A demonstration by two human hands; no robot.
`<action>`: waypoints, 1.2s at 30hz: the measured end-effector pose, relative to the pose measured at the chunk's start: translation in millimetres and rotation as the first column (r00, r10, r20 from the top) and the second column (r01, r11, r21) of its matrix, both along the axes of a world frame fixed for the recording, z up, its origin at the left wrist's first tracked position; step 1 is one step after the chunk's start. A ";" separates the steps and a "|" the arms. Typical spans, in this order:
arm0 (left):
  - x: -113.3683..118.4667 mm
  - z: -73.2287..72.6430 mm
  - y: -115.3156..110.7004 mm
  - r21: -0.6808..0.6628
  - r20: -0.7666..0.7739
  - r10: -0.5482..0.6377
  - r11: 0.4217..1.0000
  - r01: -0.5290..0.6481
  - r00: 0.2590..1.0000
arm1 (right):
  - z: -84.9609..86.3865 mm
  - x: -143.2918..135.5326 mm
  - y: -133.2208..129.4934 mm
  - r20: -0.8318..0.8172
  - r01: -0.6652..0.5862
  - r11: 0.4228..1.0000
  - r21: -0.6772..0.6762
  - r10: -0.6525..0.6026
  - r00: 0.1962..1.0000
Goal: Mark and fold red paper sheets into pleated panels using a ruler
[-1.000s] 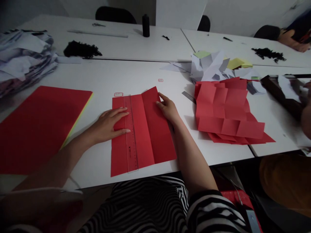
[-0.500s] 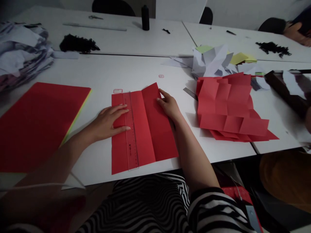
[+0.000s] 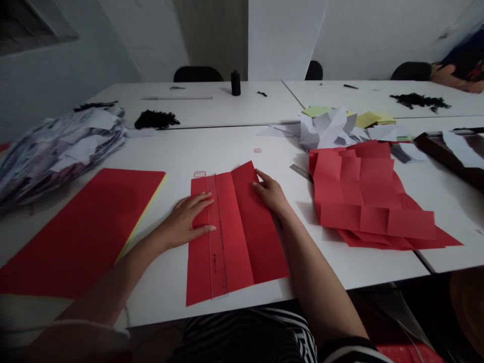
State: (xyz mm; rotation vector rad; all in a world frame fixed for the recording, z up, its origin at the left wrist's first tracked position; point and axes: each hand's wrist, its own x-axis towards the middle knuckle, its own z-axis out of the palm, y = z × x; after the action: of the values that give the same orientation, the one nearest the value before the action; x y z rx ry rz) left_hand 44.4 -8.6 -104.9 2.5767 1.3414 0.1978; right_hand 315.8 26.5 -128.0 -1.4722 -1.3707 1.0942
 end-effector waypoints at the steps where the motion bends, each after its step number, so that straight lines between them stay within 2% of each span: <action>1: 0.0 1.3 -0.8 -0.007 -0.002 0.006 1.000 -0.006 1.000 | -0.7 0.1 0.2 0.008 -0.002 1.000 0.007 0.002 1.000; 12: -0.2 4.9 -2.9 -0.013 -0.029 0.017 1.000 -0.017 0.999 | -0.7 -1.2 -1.6 -0.047 -0.014 1.000 -0.004 0.014 0.999; 36: -0.3 3.2 -2.1 -0.015 0.000 0.019 1.000 -0.019 1.000 | 2.2 -0.7 -1.5 -0.007 -0.001 1.000 -0.005 0.001 1.000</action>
State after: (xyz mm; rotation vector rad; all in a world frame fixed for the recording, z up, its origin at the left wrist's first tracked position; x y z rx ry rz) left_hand 44.1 -10.7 -101.7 2.5524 1.3628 0.1904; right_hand 315.0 25.0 -125.8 -1.4704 -1.3653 1.1031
